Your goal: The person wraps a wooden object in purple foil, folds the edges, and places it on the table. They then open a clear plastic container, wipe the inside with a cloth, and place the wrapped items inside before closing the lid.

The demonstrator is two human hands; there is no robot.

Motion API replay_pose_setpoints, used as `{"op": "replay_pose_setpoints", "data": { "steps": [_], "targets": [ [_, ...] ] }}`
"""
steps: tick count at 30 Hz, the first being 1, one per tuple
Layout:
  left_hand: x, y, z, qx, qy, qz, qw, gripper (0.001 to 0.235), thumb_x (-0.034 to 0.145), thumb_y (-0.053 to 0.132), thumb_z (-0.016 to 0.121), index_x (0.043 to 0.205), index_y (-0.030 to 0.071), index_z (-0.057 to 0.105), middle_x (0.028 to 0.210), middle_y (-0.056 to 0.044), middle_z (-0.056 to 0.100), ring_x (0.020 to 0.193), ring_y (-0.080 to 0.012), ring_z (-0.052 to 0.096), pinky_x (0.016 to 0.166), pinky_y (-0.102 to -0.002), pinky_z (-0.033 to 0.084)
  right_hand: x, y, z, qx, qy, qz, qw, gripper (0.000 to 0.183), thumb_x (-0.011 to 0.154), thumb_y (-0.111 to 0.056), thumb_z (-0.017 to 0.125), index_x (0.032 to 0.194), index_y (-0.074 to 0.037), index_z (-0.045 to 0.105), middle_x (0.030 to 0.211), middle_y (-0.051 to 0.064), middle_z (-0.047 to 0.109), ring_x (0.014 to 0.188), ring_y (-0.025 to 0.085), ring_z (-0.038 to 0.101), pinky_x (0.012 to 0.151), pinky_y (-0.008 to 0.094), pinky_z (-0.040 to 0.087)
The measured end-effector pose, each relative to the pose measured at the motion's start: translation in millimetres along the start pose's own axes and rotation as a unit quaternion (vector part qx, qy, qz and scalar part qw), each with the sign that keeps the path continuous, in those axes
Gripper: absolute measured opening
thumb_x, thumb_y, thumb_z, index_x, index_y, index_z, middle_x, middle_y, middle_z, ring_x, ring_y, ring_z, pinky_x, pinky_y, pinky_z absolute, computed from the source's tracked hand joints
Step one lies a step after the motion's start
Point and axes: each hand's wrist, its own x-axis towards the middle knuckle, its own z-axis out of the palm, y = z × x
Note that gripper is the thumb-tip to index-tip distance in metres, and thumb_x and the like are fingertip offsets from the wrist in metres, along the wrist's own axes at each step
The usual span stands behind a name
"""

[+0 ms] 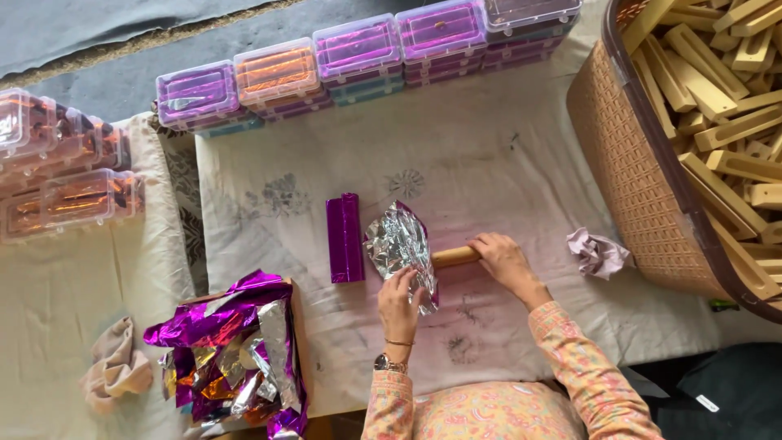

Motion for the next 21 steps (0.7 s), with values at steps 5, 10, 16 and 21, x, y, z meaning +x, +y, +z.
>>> {"op": "replay_pose_setpoints", "data": {
  "steps": [5,10,16,21],
  "targets": [
    [-14,-10,24,0.035,0.029,0.048,0.998,0.048,0.076,0.001,0.070,0.124,0.008,0.069,0.132,-0.010,0.065,0.120,-0.0313,0.061,0.101,-0.043,0.046,-21,19,-22,-0.001,0.031,0.074,0.997,0.040,0.074,-0.008,0.077,0.114,-0.009,0.070,0.111,0.007,0.069,0.104,0.029,0.065,0.090,0.043,0.053],
    [-16,-5,55,0.017,-0.051,0.060,0.997,0.023,0.093,0.004,0.064,0.116,0.005,0.068,0.134,-0.013,0.064,0.115,-0.0319,0.062,0.099,-0.041,0.048,-22,-27,-88,0.109,0.112,0.172,0.973,0.040,0.080,-0.012,0.080,0.119,-0.007,0.070,0.115,0.009,0.070,0.106,0.031,0.066,0.090,0.042,0.053],
    [0,38,53,0.028,-0.029,0.131,0.991,0.058,0.083,0.009,0.063,0.141,0.001,0.061,0.130,-0.017,0.059,0.120,-0.0344,0.055,0.106,-0.044,0.043,-2,-88,-85,0.262,0.058,0.087,0.960,0.042,0.078,-0.007,0.078,0.120,-0.008,0.070,0.116,0.009,0.073,0.106,0.025,0.071,0.096,0.036,0.056],
    [-12,32,81,-0.044,-0.182,-0.028,0.982,0.043,0.108,0.043,0.050,0.142,0.019,0.062,0.136,-0.012,0.059,0.132,-0.0279,0.054,0.114,-0.048,0.042,17,-124,-50,0.286,-0.046,-0.044,0.956,0.045,0.078,-0.012,0.080,0.120,-0.005,0.068,0.113,0.013,0.069,0.108,0.032,0.067,0.093,0.040,0.053]
  ]
}}
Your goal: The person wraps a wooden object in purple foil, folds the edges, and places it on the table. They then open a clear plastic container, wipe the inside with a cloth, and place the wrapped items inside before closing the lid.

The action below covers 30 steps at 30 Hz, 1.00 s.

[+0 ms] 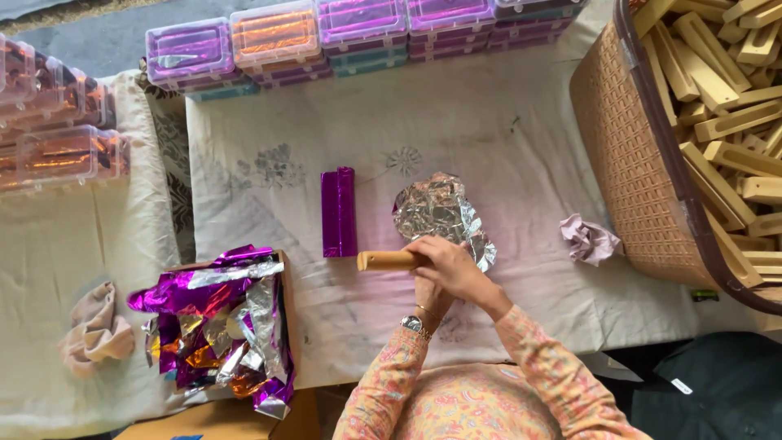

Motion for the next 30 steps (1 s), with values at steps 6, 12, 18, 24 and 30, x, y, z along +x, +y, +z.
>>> {"op": "replay_pose_setpoints", "data": {
  "steps": [6,12,18,24,30],
  "targets": [
    [9,-31,16,0.279,0.039,0.131,0.950,0.095,0.080,0.062,0.063,0.144,-0.006,0.047,0.144,-0.019,0.050,0.141,-0.0343,0.039,0.121,-0.062,0.017,-29,107,4,-0.054,0.049,0.111,0.991,0.041,0.084,-0.016,0.073,0.124,-0.008,0.066,0.118,0.011,0.068,0.110,0.031,0.067,0.095,0.040,0.053],
    [12,-43,-15,0.236,0.109,0.222,0.940,0.110,0.069,0.073,0.064,0.140,-0.010,0.047,0.147,-0.029,0.044,0.143,-0.0387,0.034,0.117,-0.060,0.012,-57,124,-25,-0.126,0.021,0.181,0.975,0.044,0.083,-0.021,0.077,0.123,-0.007,0.065,0.116,0.012,0.067,0.110,0.033,0.064,0.094,0.042,0.052],
    [-26,-41,-30,0.167,0.240,0.072,0.954,0.063,0.086,0.050,0.079,0.139,0.020,0.062,0.144,-0.007,0.054,0.139,-0.0289,0.042,0.120,-0.049,0.026,-62,122,-18,-0.173,0.014,0.129,0.976,0.042,0.084,-0.020,0.076,0.123,-0.009,0.063,0.116,0.009,0.066,0.109,0.032,0.062,0.096,0.043,0.050],
    [-21,-50,-26,0.192,0.225,0.068,0.953,0.068,0.076,0.046,0.085,0.134,0.019,0.064,0.144,-0.001,0.056,0.147,-0.0258,0.037,0.118,-0.053,0.023,-53,102,-19,-0.250,0.011,0.112,0.962,0.043,0.080,-0.018,0.077,0.121,-0.013,0.064,0.115,0.005,0.066,0.111,0.027,0.062,0.096,0.044,0.048],
    [-4,-45,-63,0.123,0.169,0.079,0.975,0.089,0.060,0.042,0.093,0.137,0.015,0.060,0.145,-0.005,0.054,0.146,-0.0306,0.032,0.114,-0.058,0.022,-49,108,-17,-0.228,-0.021,0.087,0.970,0.044,0.079,-0.017,0.078,0.121,-0.013,0.065,0.115,0.004,0.065,0.109,0.029,0.061,0.096,0.045,0.049]
  ]
}}
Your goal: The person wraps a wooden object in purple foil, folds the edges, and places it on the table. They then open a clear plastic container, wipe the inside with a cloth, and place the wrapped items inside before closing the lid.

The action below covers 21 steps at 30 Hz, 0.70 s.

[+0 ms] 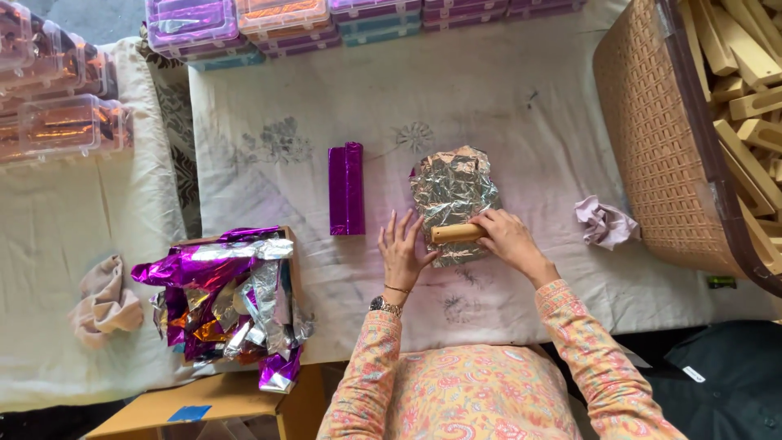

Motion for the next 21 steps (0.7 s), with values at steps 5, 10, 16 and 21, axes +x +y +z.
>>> {"op": "replay_pose_setpoints", "data": {
  "steps": [5,10,16,21],
  "targets": [
    [1,7,1,-0.074,0.005,0.070,0.995,0.074,0.068,0.032,0.087,0.136,0.019,0.062,0.140,-0.005,0.058,0.135,-0.0276,0.047,0.115,-0.050,0.032,5,-3,-7,0.027,-0.028,-0.004,0.999,0.044,0.078,-0.014,0.079,0.120,-0.013,0.067,0.115,0.006,0.063,0.109,0.030,0.061,0.095,0.045,0.049],
    [3,5,9,-0.103,-0.063,0.084,0.989,0.041,0.087,0.027,0.081,0.125,0.020,0.067,0.117,-0.001,0.069,0.109,-0.0235,0.066,0.103,-0.039,0.047,14,1,-7,0.053,-0.061,-0.057,0.995,0.046,0.078,-0.013,0.079,0.122,-0.014,0.067,0.115,0.005,0.063,0.111,0.029,0.062,0.095,0.043,0.050],
    [8,11,-2,-0.194,-0.032,0.038,0.980,0.040,0.083,0.030,0.079,0.117,0.013,0.065,0.108,-0.004,0.071,0.093,-0.0265,0.068,0.083,-0.040,0.048,13,-1,-17,0.082,-0.069,-0.005,0.994,0.051,0.073,-0.014,0.086,0.121,-0.019,0.070,0.115,0.002,0.069,0.109,0.028,0.065,0.098,0.041,0.050],
    [3,10,7,-0.142,-0.049,0.008,0.989,0.034,0.086,0.033,0.081,0.113,0.016,0.070,0.105,-0.002,0.071,0.093,-0.0255,0.068,0.081,-0.039,0.050,7,0,-20,0.116,-0.020,0.001,0.993,0.057,0.065,-0.002,0.082,0.119,-0.019,0.073,0.116,0.007,0.064,0.108,0.029,0.065,0.094,0.039,0.054]
  ]
}}
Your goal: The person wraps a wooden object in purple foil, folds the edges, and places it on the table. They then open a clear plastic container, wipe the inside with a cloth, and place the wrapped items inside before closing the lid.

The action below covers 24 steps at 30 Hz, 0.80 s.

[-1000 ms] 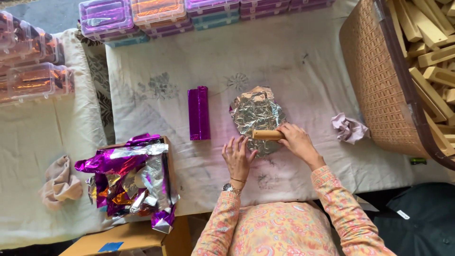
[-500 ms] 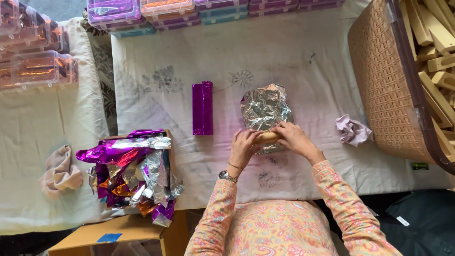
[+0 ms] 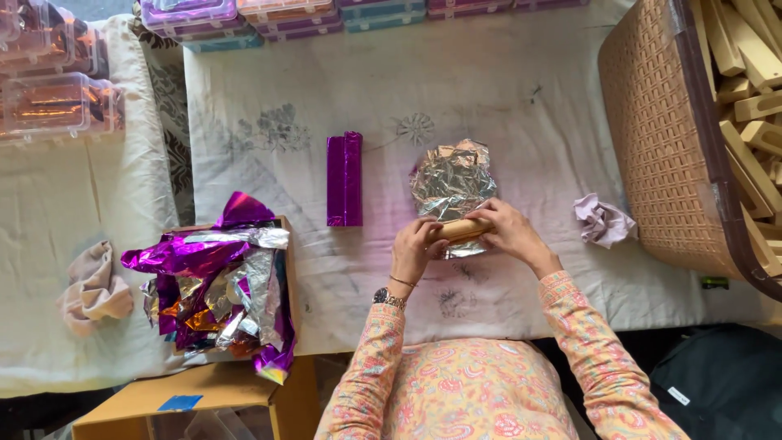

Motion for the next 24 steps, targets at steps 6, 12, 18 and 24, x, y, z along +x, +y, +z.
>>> {"op": "replay_pose_setpoints", "data": {
  "steps": [6,12,18,24],
  "targets": [
    [-11,-4,-1,-0.007,0.048,0.057,0.997,0.049,0.076,0.026,0.084,0.123,0.016,0.072,0.112,-0.004,0.066,0.100,-0.0256,0.065,0.084,-0.040,0.053,-7,13,1,-0.023,0.008,-0.022,0.999,0.051,0.067,-0.008,0.085,0.116,-0.014,0.070,0.112,0.004,0.068,0.110,0.029,0.064,0.098,0.040,0.052],
    [-12,2,1,0.001,0.038,0.013,0.999,0.055,0.071,0.023,0.088,0.122,0.014,0.072,0.104,-0.005,0.066,0.094,-0.0271,0.065,0.080,-0.040,0.052,-11,11,-3,0.038,0.003,0.005,0.999,0.050,0.069,-0.007,0.081,0.117,-0.015,0.071,0.116,0.006,0.065,0.109,0.026,0.065,0.096,0.037,0.055],
    [-17,-8,8,0.011,0.049,0.005,0.999,0.047,0.072,0.029,0.088,0.115,0.017,0.072,0.107,-0.002,0.069,0.095,-0.0247,0.066,0.083,-0.039,0.052,-14,18,2,-0.022,0.039,-0.041,0.998,0.052,0.067,-0.005,0.084,0.116,-0.012,0.072,0.114,0.007,0.068,0.112,0.031,0.062,0.099,0.041,0.050],
    [-12,31,2,0.056,0.042,0.144,0.987,0.067,0.070,0.043,0.087,0.120,0.005,0.065,0.123,-0.011,0.064,0.110,-0.0276,0.061,0.097,-0.045,0.045,-13,10,-2,-0.011,0.021,0.004,1.000,0.049,0.068,-0.006,0.082,0.116,-0.013,0.072,0.116,0.006,0.069,0.111,0.029,0.064,0.099,0.039,0.052]
  ]
}}
